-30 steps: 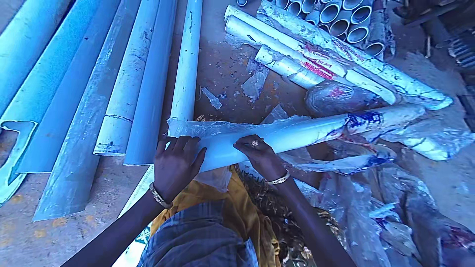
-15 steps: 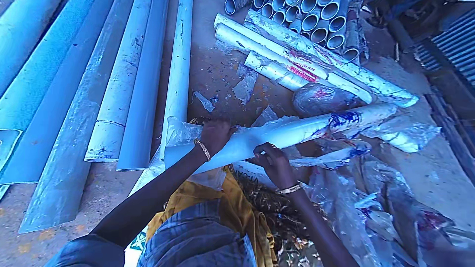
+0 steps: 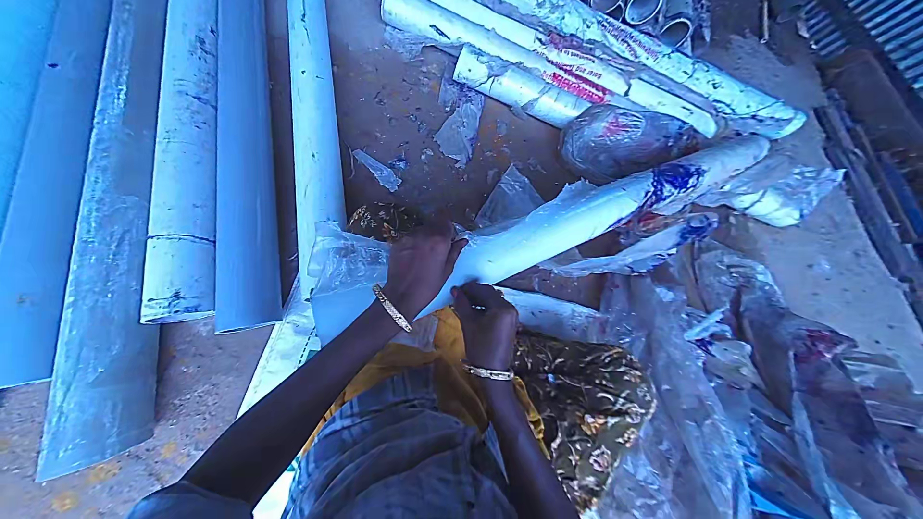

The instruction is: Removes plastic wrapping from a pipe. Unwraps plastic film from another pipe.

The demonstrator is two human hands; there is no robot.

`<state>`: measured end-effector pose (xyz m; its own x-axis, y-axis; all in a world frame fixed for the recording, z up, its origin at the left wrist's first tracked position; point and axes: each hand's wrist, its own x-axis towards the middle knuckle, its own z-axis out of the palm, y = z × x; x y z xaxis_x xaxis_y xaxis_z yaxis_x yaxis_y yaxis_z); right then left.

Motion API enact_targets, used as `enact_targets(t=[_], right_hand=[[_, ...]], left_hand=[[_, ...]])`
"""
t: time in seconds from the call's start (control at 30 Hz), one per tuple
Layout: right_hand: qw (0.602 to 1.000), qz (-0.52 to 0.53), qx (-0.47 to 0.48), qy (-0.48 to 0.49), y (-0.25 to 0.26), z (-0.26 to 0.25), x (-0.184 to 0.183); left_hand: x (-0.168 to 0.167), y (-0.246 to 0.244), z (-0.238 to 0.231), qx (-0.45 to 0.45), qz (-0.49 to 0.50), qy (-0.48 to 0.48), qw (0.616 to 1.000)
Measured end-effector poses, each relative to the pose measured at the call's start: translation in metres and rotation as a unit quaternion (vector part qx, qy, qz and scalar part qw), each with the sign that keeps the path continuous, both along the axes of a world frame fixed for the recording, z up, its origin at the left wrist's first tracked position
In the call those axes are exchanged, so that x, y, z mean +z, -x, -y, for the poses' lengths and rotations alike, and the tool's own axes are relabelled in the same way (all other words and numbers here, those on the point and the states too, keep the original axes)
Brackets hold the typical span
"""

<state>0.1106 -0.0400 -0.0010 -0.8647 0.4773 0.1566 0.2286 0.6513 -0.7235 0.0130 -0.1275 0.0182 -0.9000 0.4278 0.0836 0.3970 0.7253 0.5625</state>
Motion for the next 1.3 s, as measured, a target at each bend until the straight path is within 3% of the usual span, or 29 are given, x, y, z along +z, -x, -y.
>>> enact_targets(t=[0.1, 0.17, 0.27, 0.37, 0.43, 0.53, 0.63, 0.7, 0.8, 0.87, 0.97, 1.07, 1.17, 1.3], right_hand=[[0.998, 0.030, 0.022, 0.042, 0.004, -0.003, 0.001], [0.989, 0.038, 0.022, 0.138, 0.005, -0.010, -0.003], [0.949, 0.021, -0.017, 0.315, -0.011, -0.018, -0.006], [0.918, 0.034, -0.045, 0.392, -0.030, -0.039, -0.015], [0.923, 0.058, 0.001, 0.382, -0.035, -0.050, -0.011], [0.957, 0.108, 0.096, 0.252, -0.019, -0.056, -0.002], [0.963, 0.214, 0.099, 0.127, 0.015, -0.048, 0.008], [0.956, 0.242, 0.090, 0.139, 0.025, -0.044, 0.015], [0.927, 0.077, 0.111, 0.350, 0.023, -0.041, -0.006], [0.900, -0.001, 0.127, 0.416, 0.023, -0.040, -0.016], [0.894, -0.026, 0.138, 0.425, 0.023, -0.038, -0.019], [0.890, -0.044, 0.131, 0.434, 0.019, -0.038, -0.018], [0.873, -0.074, 0.107, 0.470, 0.008, -0.038, -0.019], [0.875, -0.085, 0.119, 0.461, -0.038, -0.041, -0.053]], left_hand=[[-0.002, -0.002, -0.001, 0.002, -0.026, 0.002, 1.000], [-0.005, 0.000, -0.001, 0.005, -0.050, 0.007, 0.999], [-0.002, 0.006, 0.000, 0.008, -0.031, 0.024, 0.999], [0.001, 0.016, 0.001, 0.015, -0.014, 0.042, 0.999], [0.003, 0.019, 0.000, 0.012, -0.012, 0.051, 0.999], [0.002, 0.018, 0.001, 0.004, -0.010, 0.032, 0.999], [0.003, 0.011, 0.001, 0.004, -0.009, 0.012, 1.000], [0.001, 0.006, 0.001, 0.000, -0.040, 0.016, 0.999], [0.008, 0.003, -0.005, 0.004, -0.070, 0.100, 0.993], [0.020, -0.001, -0.021, 0.018, -0.046, 0.167, 0.985], [0.024, 0.003, -0.047, 0.003, 0.007, 0.229, 0.973], [0.031, 0.033, -0.047, -0.104, 0.065, 0.266, 0.956], [0.025, 0.061, -0.032, -0.206, 0.023, 0.231, 0.951], [0.007, 0.099, -0.017, -0.196, -0.012, 0.196, 0.961]])
